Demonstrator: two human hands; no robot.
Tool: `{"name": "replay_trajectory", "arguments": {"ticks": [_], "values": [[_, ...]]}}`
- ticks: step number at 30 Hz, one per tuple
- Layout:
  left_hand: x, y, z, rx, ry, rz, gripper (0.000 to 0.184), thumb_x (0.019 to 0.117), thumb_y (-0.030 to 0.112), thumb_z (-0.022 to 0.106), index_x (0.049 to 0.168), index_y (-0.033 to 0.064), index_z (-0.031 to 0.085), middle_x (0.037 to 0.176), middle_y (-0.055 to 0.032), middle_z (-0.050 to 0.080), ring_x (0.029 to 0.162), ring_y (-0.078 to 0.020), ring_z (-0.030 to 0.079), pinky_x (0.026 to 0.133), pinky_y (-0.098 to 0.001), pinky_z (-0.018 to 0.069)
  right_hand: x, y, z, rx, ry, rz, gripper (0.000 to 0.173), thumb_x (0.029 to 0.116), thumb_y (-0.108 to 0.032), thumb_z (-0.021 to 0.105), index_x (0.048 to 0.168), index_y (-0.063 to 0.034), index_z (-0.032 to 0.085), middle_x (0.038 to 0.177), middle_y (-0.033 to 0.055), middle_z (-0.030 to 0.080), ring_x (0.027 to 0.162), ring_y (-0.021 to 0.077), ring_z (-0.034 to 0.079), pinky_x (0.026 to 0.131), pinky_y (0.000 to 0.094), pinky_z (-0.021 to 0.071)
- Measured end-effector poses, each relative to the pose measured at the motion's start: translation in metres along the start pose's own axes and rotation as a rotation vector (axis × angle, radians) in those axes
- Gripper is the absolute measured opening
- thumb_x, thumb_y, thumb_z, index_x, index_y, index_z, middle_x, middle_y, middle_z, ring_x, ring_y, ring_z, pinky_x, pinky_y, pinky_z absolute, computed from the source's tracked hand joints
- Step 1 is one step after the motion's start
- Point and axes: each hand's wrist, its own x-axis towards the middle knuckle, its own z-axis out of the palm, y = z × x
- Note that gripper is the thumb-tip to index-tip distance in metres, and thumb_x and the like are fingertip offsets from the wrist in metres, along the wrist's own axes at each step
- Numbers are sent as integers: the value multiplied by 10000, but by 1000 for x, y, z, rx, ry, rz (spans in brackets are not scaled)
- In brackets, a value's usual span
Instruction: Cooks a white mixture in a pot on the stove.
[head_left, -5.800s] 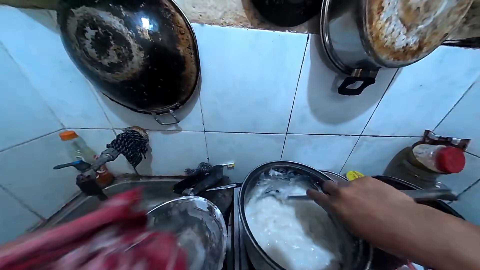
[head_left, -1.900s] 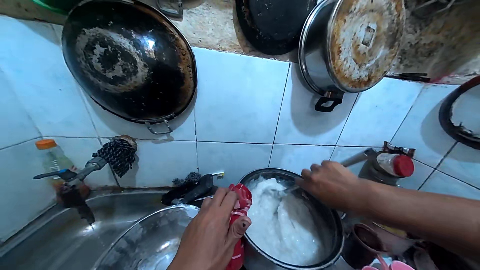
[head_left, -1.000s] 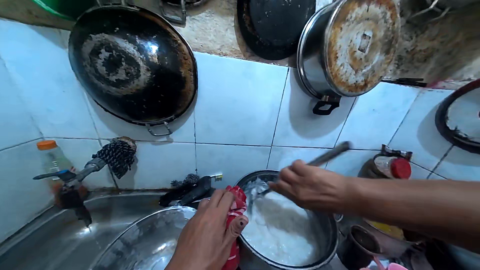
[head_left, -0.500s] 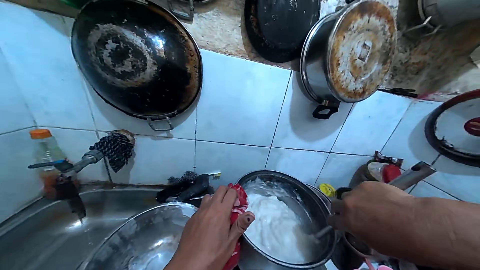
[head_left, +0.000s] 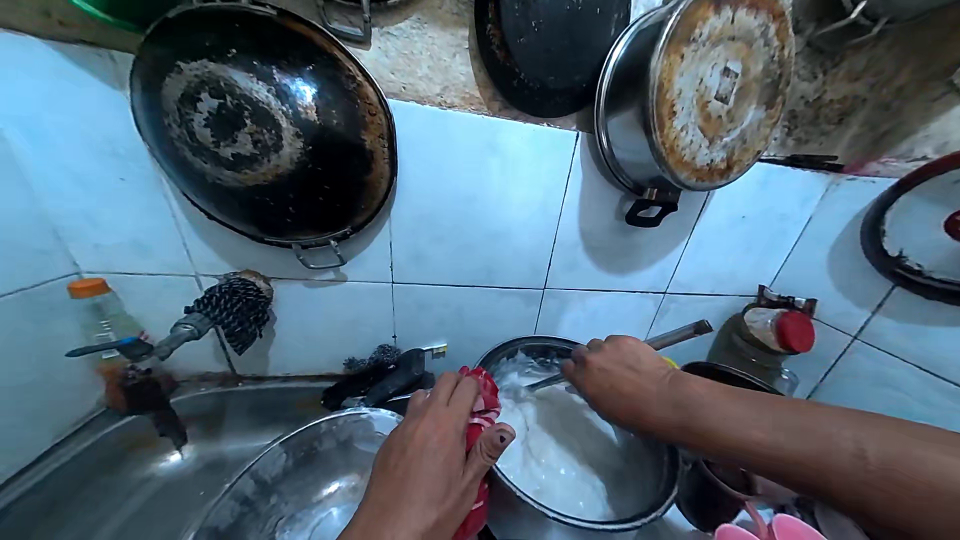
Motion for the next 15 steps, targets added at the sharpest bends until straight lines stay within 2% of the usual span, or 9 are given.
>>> {"name": "replay_trajectory", "arguments": {"ticks": [3, 6, 7, 9, 11, 13, 15], "values": [[-1, 0, 0, 2, -5, 15, 1033, 883, 860, 70, 1176, 73, 671, 1172, -160, 654, 1011, -405, 659, 735, -550, 563, -35, -1, -5, 0, 8, -164, 248, 1012, -44, 519, 1229, -33, 637, 1059, 210, 668, 903, 413, 686, 695, 553, 553], [0, -1, -3, -4, -38, 16, 1060, 872, 868, 46, 1200, 70, 663, 1197, -170, 645, 1035, -416, 653, 744, -560, 562, -87, 21, -23, -32, -52, -134, 187, 965, -130, 629, 1137, -124, 700, 890, 139, 677, 731, 361, 675, 589, 539, 529], [0, -1, -5, -5, -49, 9, 1070, 865, 874, 42, 1208, 70, 659, 1202, -172, 642, 1043, -420, 650, 747, -561, 560, -99, 30, -27, -49, -87, -111, 179, 944, -166, 660, 1114, -154, 718, 854, 118, 680, 711, 344, 676, 578, 531, 527], [1, 1, -5, -1, -51, 7, 1075, 863, 875, 46, 1211, 63, 659, 1204, -177, 643, 1047, -428, 647, 746, -564, 556, -103, 41, -28, -46, -256, -23, 200, 968, -206, 654, 1153, -167, 719, 892, 129, 692, 784, 363, 688, 635, 556, 531], [0, 0, -3, 6, -38, 12, 1062, 872, 867, 47, 1199, 66, 664, 1197, -172, 649, 1045, -426, 650, 745, -563, 559, -87, 43, -14, -25, -340, 35, 204, 989, -186, 629, 1166, -127, 710, 944, 172, 699, 867, 414, 686, 690, 601, 530], [1, 0, -3, 6, -41, 13, 1040, 880, 861, 65, 1194, 70, 662, 1187, -166, 645, 1036, -421, 648, 738, -560, 558, -60, 47, -3, -37, -307, 65, 212, 1014, -148, 580, 1188, -93, 689, 1011, 193, 700, 933, 428, 682, 749, 604, 529], [1, -1, -3, 11, -50, 14, 1024, 882, 863, 79, 1187, 82, 668, 1179, -152, 644, 1029, -402, 647, 740, -548, 559, -36, 48, 4, -41, -188, 90, 248, 1006, -100, 554, 1219, -75, 678, 1054, 201, 694, 936, 421, 686, 762, 590, 540]]}}
